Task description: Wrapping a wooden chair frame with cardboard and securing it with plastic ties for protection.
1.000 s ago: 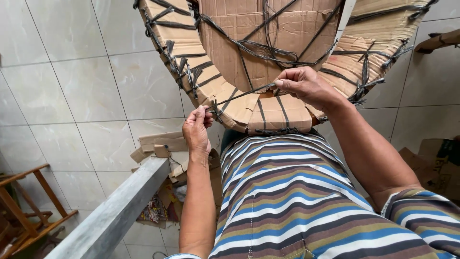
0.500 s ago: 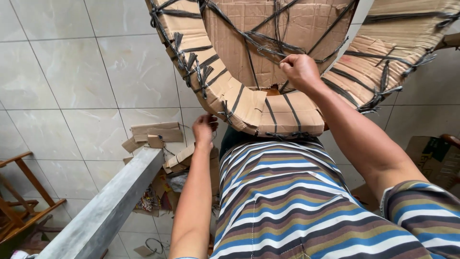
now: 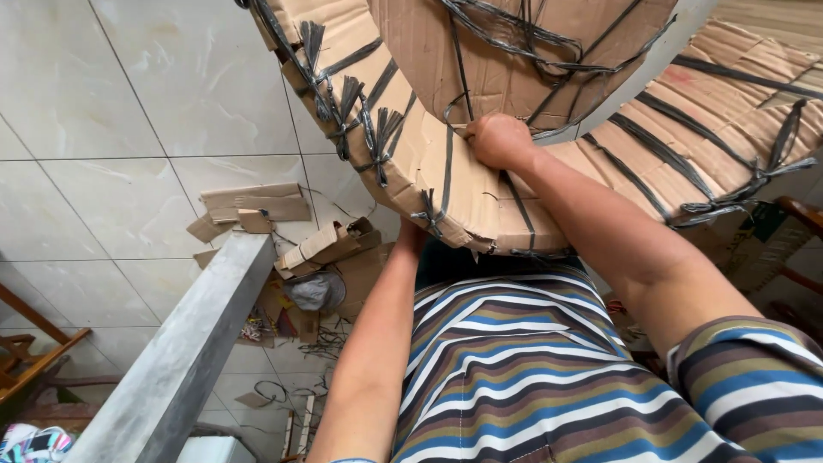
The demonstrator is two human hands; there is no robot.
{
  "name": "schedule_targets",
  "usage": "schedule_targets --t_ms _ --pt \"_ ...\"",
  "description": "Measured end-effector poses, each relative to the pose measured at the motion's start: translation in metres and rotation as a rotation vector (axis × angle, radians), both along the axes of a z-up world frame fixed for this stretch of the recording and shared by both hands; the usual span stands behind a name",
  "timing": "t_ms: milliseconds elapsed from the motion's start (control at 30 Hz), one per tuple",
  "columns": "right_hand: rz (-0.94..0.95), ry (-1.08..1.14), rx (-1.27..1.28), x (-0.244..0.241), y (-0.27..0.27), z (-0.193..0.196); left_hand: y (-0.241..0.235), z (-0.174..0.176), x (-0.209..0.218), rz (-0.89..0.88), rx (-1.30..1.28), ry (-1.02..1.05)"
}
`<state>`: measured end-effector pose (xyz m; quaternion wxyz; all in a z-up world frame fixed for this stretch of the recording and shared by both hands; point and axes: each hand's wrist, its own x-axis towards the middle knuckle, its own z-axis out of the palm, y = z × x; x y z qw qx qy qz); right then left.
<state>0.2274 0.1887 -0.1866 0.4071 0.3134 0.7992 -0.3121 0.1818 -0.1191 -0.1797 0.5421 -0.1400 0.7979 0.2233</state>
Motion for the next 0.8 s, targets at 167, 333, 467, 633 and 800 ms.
schedule_targets --t_ms 167,333,467,633,800 --pt "-0.023 -0.044 -0.131 -0.010 0.009 0.006 0.007 -0.018 0.006 -0.090 0.008 -0.046" --pt "-0.053 0.053 -0.207 -0.002 0.008 -0.021 0.013 -0.006 0.000 -0.177 -0.023 -0.076" --pt "-0.086 0.132 -0.277 0.004 0.013 -0.024 0.017 -0.039 0.006 -0.297 -0.009 -0.087" --pt "0.005 0.111 -0.225 -0.003 0.015 -0.007 0.000 -0.044 0.046 -0.375 -0.035 -0.114" --pt "0.341 0.073 -0.001 0.004 0.027 0.022 -0.019 -0.022 0.042 -0.485 -0.072 -0.046"
